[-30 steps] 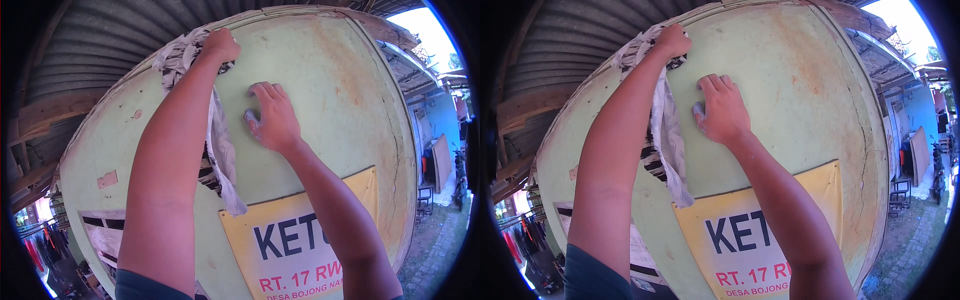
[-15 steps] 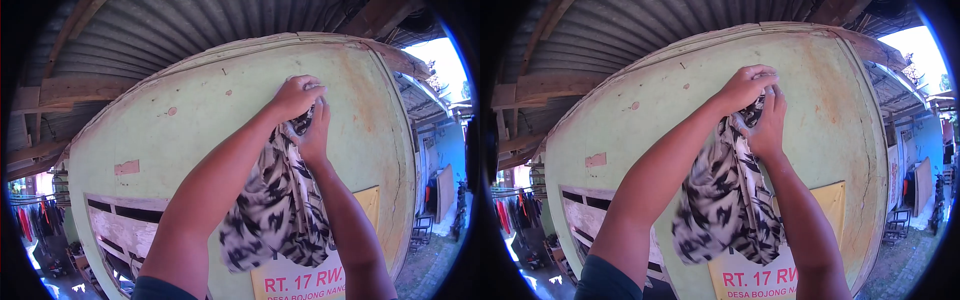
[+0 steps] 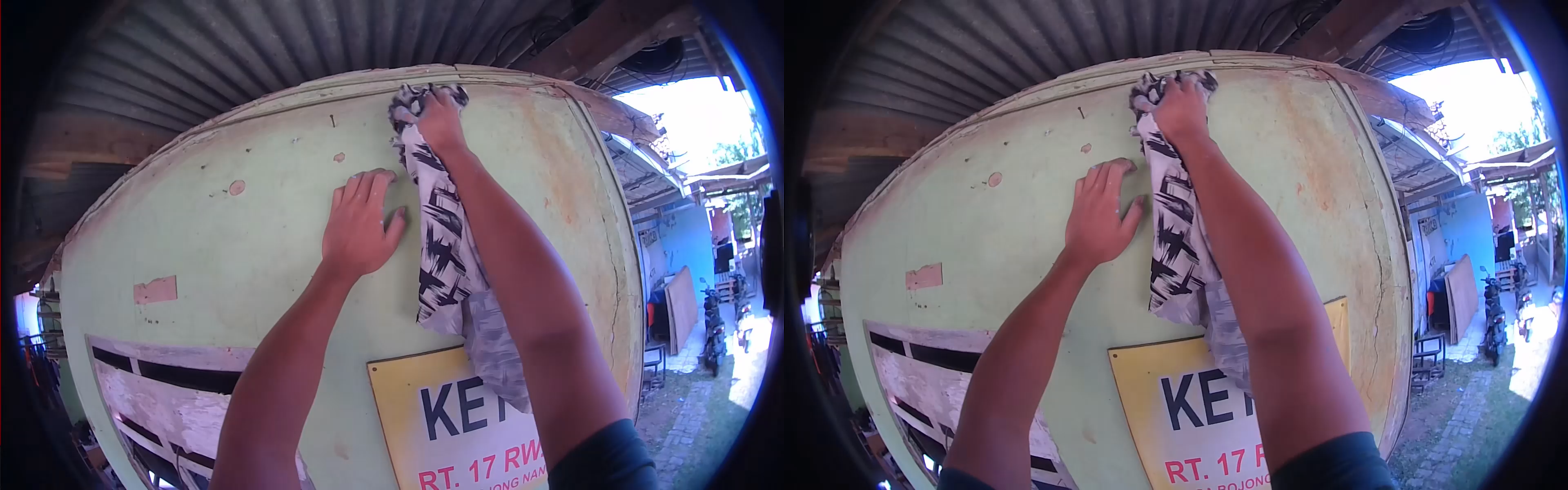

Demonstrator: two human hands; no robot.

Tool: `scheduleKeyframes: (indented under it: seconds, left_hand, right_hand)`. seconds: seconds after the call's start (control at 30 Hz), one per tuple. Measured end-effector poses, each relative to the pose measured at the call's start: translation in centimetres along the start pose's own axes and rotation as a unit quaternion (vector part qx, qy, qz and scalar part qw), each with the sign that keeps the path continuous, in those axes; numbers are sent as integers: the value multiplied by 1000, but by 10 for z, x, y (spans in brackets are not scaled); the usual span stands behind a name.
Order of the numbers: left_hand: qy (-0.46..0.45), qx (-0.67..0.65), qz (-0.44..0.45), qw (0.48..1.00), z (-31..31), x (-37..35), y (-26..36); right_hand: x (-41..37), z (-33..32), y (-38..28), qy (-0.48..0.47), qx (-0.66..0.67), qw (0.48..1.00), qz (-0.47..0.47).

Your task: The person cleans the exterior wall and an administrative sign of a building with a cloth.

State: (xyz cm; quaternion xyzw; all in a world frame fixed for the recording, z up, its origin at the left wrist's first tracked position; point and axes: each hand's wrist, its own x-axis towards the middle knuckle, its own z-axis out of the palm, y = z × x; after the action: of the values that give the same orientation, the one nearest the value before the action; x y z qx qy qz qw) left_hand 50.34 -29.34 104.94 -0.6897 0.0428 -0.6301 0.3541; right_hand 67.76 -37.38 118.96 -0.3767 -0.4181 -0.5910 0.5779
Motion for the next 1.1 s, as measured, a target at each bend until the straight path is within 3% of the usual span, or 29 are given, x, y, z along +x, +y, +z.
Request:
scheduleKeyframes:
  seconds: [0.07, 0.17, 0.3, 0.37, 0.4, 0.47, 0.57, 0.67, 0.73, 0.77, 0.8, 0.9, 0.97, 1.1]
  left_hand:
    - [12, 36, 8, 999, 3, -2, -12]
    - [-1, 51, 1, 999, 2, -4, -12]
    - [0, 65, -16, 998, 14, -4, -20]
    - [0, 81, 7, 997, 5, -6, -8]
    - [4, 81, 7, 997, 6, -6, -7]
    - [-4, 69, -7, 998, 7, -7, -5]
    - [-15, 53, -17, 998, 5, -7, -2]
    - [-13, 56, -12, 998, 3, -9, -2]
    - [-11, 57, -8, 998, 1, -9, -3]
    - [-11, 52, -6, 999, 2, -9, -4]
    - [-13, 46, -5, 999, 2, -11, -3]
    - [-19, 49, 1, 999, 0, -10, -4]
    - [-21, 73, -2, 997, -1, -14, -3]
    - [-14, 85, 5, 996, 1, -15, -1]
  right_hand:
    - [3, -4, -33, -100, -185, 971, -111]
    - [29, -14, -5, -176, -189, 959, -113]
    - [62, -47, 83, -168, -176, 970, -14]
    - [68, -63, 120, -113, -227, 967, 24]
    - [64, -71, 121, -110, -229, 967, 21]
    - [50, -84, 112, -28, -213, 963, 160]
    - [45, -64, 100, 15, -225, 962, 155]
    - [46, -32, 62, -52, -188, 979, 59]
    - [30, -9, 17, -86, -173, 978, -80]
    - [18, -7, -4, -110, -114, 982, -106]
    - [18, 2, -6, -134, -138, 970, -150]
    - [21, -31, 5, -175, -131, 969, -118]
    - [37, -56, 50, -153, -219, 961, -68]
    - [57, -118, 204, -40, -249, 965, 78]
